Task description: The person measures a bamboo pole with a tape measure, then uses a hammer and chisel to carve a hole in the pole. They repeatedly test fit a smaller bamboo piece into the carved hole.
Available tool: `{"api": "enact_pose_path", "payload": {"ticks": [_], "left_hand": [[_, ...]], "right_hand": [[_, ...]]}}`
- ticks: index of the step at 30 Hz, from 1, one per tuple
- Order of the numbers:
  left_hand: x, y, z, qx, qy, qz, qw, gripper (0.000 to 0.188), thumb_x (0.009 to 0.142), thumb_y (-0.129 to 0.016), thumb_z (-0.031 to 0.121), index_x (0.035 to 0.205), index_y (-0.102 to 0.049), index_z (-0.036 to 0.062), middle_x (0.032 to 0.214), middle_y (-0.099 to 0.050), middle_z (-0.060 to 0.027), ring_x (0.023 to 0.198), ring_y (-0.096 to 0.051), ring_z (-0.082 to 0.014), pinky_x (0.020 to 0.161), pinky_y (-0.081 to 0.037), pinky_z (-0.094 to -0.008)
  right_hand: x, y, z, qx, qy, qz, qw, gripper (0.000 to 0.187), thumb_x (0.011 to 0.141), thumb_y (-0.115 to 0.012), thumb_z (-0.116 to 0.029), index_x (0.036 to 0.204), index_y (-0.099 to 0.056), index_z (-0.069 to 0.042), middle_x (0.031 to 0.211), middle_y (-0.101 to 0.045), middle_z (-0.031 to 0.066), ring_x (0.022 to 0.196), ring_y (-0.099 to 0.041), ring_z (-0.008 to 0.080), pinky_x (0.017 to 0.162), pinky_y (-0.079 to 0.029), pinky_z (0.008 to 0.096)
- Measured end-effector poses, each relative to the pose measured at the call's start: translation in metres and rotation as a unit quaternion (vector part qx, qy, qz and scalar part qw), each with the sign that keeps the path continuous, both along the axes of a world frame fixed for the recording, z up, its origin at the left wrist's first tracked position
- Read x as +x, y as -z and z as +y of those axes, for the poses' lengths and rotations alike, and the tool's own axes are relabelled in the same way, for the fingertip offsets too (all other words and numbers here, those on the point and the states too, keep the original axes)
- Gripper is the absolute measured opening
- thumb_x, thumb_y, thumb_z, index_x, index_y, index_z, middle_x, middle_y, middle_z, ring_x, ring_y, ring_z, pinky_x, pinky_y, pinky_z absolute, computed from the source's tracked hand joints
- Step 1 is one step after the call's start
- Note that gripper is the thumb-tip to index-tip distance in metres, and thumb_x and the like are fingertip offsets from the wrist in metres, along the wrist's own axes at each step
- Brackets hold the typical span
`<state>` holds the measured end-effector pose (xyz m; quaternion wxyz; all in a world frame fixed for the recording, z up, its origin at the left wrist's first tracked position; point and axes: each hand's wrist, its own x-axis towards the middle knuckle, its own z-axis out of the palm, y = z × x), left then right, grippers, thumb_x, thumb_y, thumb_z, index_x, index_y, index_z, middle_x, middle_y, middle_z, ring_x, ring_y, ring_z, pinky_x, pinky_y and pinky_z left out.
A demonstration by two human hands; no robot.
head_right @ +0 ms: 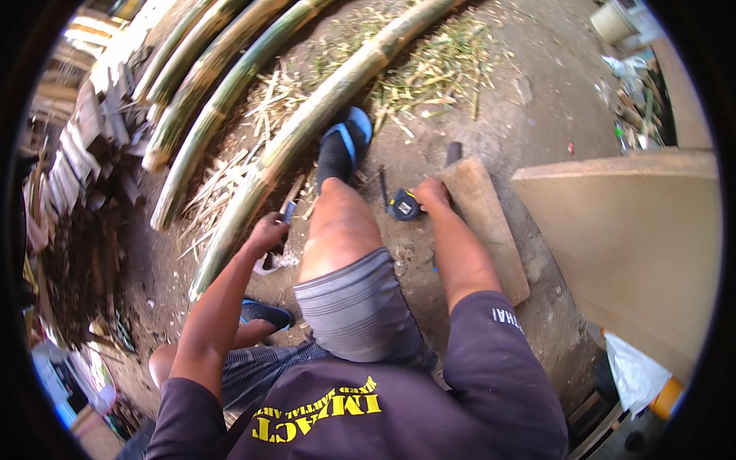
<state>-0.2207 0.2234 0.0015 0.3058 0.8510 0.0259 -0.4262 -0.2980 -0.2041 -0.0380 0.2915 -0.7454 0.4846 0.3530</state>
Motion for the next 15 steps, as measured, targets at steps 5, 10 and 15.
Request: {"api": "enact_pose_path", "payload": {"ticks": [5, 10, 15], "left_hand": [[-0.042, 0.022, 0.03, 0.108, 0.143, 0.058, 0.982, 0.046, 0.087, -0.068, 0.032, 0.13, -0.068, 0.0168, 0.116, -0.074, -0.0154, 0.111, -0.069, -0.0325, 0.093, -0.055, -0.0433], [-0.079, 0.036, 0.041, 0.123, 0.22, 0.033, 0.967, 0.042, 0.088, -0.061, 0.021, 0.13, -0.067, 0.0165, 0.127, -0.07, -0.0147, 0.118, -0.067, -0.0321, 0.097, -0.054, -0.0452], [-0.067, 0.021, 0.074, 0.071, 0.246, 0.013, 0.967, 0.046, 0.091, -0.067, 0.033, 0.134, -0.066, 0.0188, 0.131, -0.069, -0.0122, 0.123, -0.064, -0.0314, 0.103, -0.053, -0.0432]], "right_hand": [[0.007, 0.011, 0.001, -0.141, -0.309, 0.006, 0.94, 0.036, 0.093, -0.068, -0.027, 0.118, -0.074, -0.002, 0.126, -0.07, 0.0202, 0.119, -0.067, 0.0367, 0.098, -0.055, 0.0463], [0.046, -0.018, 0.02, -0.17, -0.41, -0.101, 0.89, 0.028, 0.094, -0.062, -0.022, 0.118, -0.069, -0.009, 0.116, -0.072, 0.0221, 0.111, -0.068, 0.0413, 0.094, -0.055, 0.0518], [0.166, -0.132, 0.091, -0.06, -0.507, -0.396, 0.763, 0.02, 0.098, -0.058, -0.023, 0.111, -0.064, -0.009, 0.097, -0.068, 0.0282, 0.094, -0.063, 0.0517, 0.082, -0.05, 0.0593]]}}
